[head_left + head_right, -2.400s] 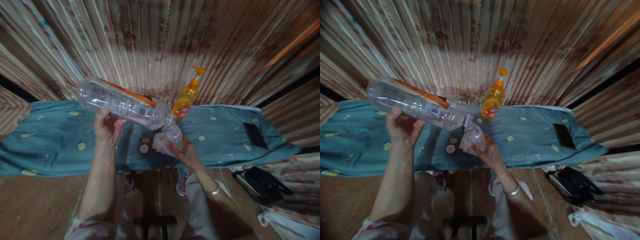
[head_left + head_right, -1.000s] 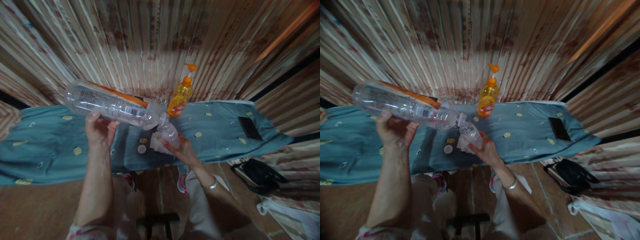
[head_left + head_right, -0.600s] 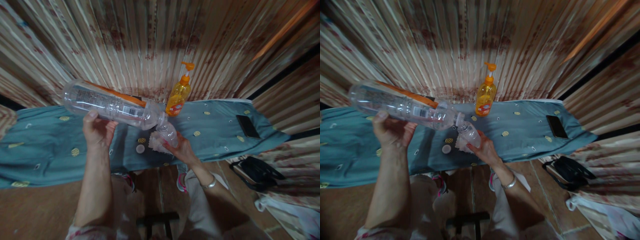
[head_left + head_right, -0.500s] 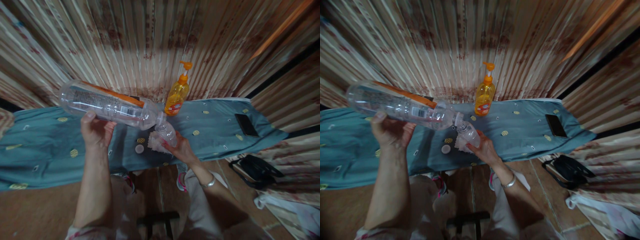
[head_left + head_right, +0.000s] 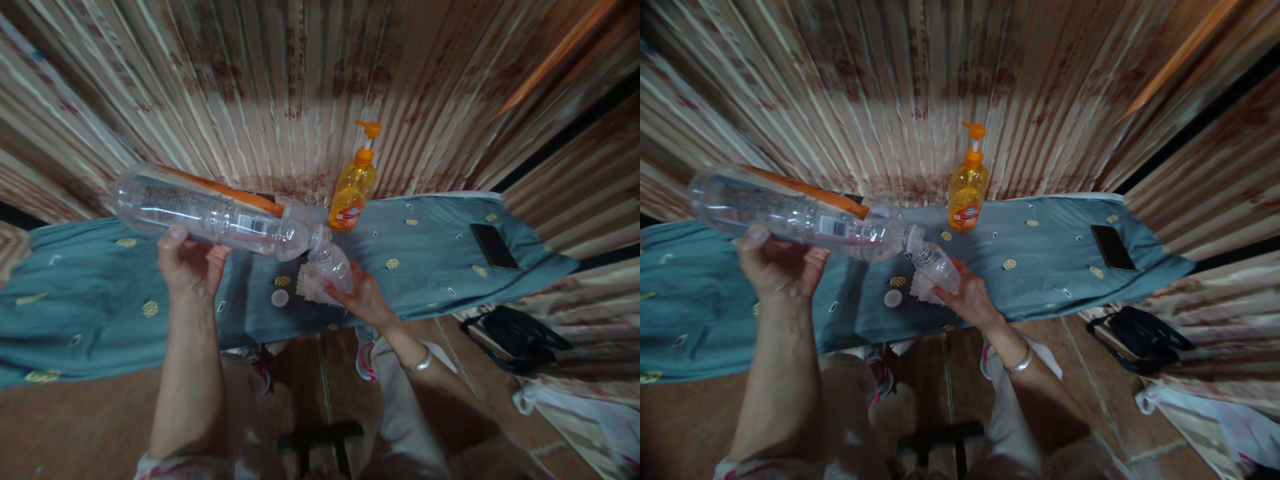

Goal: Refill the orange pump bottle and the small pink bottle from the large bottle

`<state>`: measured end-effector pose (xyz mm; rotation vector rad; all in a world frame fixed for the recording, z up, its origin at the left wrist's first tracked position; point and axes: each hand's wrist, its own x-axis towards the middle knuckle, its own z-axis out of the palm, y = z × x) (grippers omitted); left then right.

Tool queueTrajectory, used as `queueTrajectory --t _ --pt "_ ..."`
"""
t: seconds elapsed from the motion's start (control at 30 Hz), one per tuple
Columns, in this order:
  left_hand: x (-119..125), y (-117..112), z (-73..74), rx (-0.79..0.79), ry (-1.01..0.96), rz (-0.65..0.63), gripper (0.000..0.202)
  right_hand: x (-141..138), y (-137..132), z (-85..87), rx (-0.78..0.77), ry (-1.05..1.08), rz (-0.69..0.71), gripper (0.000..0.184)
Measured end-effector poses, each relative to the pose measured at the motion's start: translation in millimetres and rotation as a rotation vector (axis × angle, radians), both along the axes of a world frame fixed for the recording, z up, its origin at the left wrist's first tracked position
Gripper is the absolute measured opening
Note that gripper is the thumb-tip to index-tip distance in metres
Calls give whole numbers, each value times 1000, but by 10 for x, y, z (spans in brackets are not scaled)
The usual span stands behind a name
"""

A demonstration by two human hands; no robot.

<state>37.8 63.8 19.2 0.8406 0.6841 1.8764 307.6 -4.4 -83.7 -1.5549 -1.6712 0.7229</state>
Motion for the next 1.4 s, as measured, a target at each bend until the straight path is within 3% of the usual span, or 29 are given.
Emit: queueTrajectory --t 1.4 --pt "9 4 12 29 6 -5 57 11 -9 -4 -3 6 7 58"
